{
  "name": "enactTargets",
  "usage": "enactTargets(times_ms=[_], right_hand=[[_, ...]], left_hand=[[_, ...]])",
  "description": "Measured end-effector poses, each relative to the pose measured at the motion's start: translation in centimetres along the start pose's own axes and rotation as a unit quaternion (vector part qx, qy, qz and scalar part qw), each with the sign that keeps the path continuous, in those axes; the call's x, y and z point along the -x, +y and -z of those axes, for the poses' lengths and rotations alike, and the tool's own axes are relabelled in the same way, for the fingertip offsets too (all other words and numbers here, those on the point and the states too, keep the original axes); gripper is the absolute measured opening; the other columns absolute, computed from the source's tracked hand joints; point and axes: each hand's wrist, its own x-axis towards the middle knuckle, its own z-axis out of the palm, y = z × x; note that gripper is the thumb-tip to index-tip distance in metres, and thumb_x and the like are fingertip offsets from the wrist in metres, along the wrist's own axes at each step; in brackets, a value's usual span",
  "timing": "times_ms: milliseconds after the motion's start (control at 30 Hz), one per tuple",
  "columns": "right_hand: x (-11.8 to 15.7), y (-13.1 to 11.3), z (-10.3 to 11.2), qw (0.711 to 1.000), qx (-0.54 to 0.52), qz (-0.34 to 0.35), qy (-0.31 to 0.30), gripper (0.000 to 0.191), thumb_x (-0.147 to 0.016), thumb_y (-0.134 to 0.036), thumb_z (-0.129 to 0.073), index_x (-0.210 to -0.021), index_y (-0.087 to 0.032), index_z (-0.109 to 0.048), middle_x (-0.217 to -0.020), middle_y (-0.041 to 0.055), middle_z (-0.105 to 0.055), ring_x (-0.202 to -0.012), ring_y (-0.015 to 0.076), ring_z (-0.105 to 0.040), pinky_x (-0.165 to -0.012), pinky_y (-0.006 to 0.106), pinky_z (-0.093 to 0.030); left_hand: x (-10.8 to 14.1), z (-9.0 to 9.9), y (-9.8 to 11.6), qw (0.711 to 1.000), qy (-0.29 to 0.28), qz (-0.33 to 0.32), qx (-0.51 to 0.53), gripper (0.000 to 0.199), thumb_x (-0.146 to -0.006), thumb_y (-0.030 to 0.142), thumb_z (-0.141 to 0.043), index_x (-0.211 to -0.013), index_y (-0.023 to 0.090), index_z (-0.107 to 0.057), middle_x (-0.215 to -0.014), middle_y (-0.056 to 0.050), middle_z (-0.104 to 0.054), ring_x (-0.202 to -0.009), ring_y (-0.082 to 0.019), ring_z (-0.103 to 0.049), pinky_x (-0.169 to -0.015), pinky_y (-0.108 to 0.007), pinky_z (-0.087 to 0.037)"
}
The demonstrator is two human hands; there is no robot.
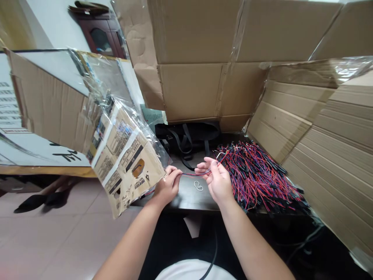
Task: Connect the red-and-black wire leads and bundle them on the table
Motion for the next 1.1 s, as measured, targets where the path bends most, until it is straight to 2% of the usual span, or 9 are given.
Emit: enactTargets(times_ms=[167, 300, 367, 433, 500, 567, 667, 867, 1100], right_hand=[[0.0, 1.2, 0.7, 0.999, 0.036, 0.011, 0.017, 0.046, -0.077, -0.057, -0.068, -0.099, -0.017, -0.063, -0.081, 0.0047, -0.073, -0.071, 0.0189, -0.072, -0.069, 0.034, -0.058], [0.0, 1.9, 1.2, 0.998, 0.049, 0.028, 0.023, 0.044, -0.081, -0.056, -0.063, -0.102, -0.017, -0.062, -0.082, 0.0049, -0.072, -0.072, 0.019, -0.072, -0.072, 0.036, -0.058], [0.1, 2.3, 1.3, 0.998, 0.053, 0.033, 0.024, 0.044, -0.082, -0.056, -0.062, -0.102, -0.016, -0.062, -0.081, 0.0048, -0.071, -0.071, 0.0187, -0.072, -0.073, 0.037, -0.058], [0.3, 2.6, 1.1, 0.997, 0.063, 0.032, 0.023, 0.044, -0.082, -0.056, -0.061, -0.101, -0.016, -0.062, -0.08, 0.0045, -0.071, -0.07, 0.0182, -0.071, -0.073, 0.037, -0.058], [0.7, 2.8, 0.8, 0.996, 0.081, 0.031, 0.019, 0.044, -0.084, -0.056, -0.059, -0.101, -0.017, -0.063, -0.081, 0.0051, -0.071, -0.071, 0.0184, -0.07, -0.072, 0.036, -0.058], [1.2, 2.9, 0.4, 0.993, 0.114, 0.042, 0.009, 0.042, -0.086, -0.055, -0.056, -0.102, -0.017, -0.064, -0.086, 0.007, -0.072, -0.077, 0.0198, -0.07, -0.074, 0.036, -0.058], [1.9, 2.7, 0.0, 0.978, 0.195, 0.073, 0.003, 0.042, -0.091, -0.052, -0.049, -0.102, -0.016, -0.066, -0.094, 0.0098, -0.073, -0.086, 0.0223, -0.07, -0.076, 0.035, -0.056], [2.7, 2.0, 0.2, 0.938, 0.327, 0.114, -0.001, 0.039, -0.096, -0.044, -0.041, -0.102, -0.014, -0.066, -0.087, 0.0087, -0.073, -0.08, 0.0212, -0.07, -0.07, 0.03, -0.053], [3.1, 1.8, 0.1, 0.933, 0.34, 0.119, -0.015, 0.038, -0.096, -0.041, -0.041, -0.104, -0.014, -0.067, -0.086, 0.0083, -0.074, -0.08, 0.0209, -0.07, -0.069, 0.029, -0.053]], left_hand=[[0.3, -0.3, 0.4, 0.992, -0.111, 0.063, -0.004, 0.021, -0.085, 0.014, -0.048, -0.099, 0.018, -0.064, -0.099, -0.009, -0.059, -0.092, -0.022, -0.06, -0.083, -0.035, -0.049], [0.0, 2.5, 1.5, 0.953, -0.294, 0.073, 0.013, 0.062, -0.068, 0.012, -0.061, -0.129, 0.02, -0.053, -0.13, -0.013, -0.054, -0.124, -0.032, -0.048, -0.105, -0.049, -0.039], [-0.6, 4.1, 2.3, 0.941, -0.325, 0.068, 0.058, 0.074, -0.066, 0.017, -0.067, -0.137, 0.021, -0.047, -0.141, -0.014, -0.047, -0.132, -0.033, -0.042, -0.11, -0.049, -0.034], [-1.6, 4.9, 3.5, 0.942, -0.302, 0.049, 0.135, 0.074, -0.068, 0.024, -0.072, -0.138, 0.022, -0.047, -0.142, -0.012, -0.048, -0.131, -0.03, -0.045, -0.11, -0.044, -0.037], [-2.8, 4.4, 5.1, 0.954, -0.202, 0.049, 0.215, 0.047, -0.08, 0.029, -0.065, -0.125, 0.021, -0.058, -0.126, -0.011, -0.06, -0.117, -0.024, -0.056, -0.103, -0.038, -0.044], [-4.0, 3.1, 6.6, 0.957, -0.103, 0.083, 0.257, 0.025, -0.087, 0.027, -0.056, -0.107, 0.018, -0.067, -0.106, -0.01, -0.066, -0.098, -0.02, -0.064, -0.091, -0.034, -0.051], [-5.1, 0.6, 8.3, 0.95, -0.031, 0.139, 0.278, 0.016, -0.084, 0.022, -0.059, -0.091, 0.013, -0.07, -0.09, -0.009, -0.065, -0.081, -0.017, -0.064, -0.073, -0.029, -0.053], [-5.5, -1.0, 9.0, 0.941, 0.008, 0.173, 0.292, 0.008, -0.078, 0.015, -0.064, -0.077, 0.015, -0.072, -0.082, -0.006, -0.063, -0.078, -0.015, -0.062, -0.073, -0.027, -0.051], [-5.2, -0.8, 9.3, 0.926, 0.011, 0.182, 0.33, 0.011, -0.08, 0.017, -0.06, -0.073, 0.015, -0.069, -0.078, -0.004, -0.065, -0.072, -0.014, -0.062, -0.067, -0.025, -0.05]])
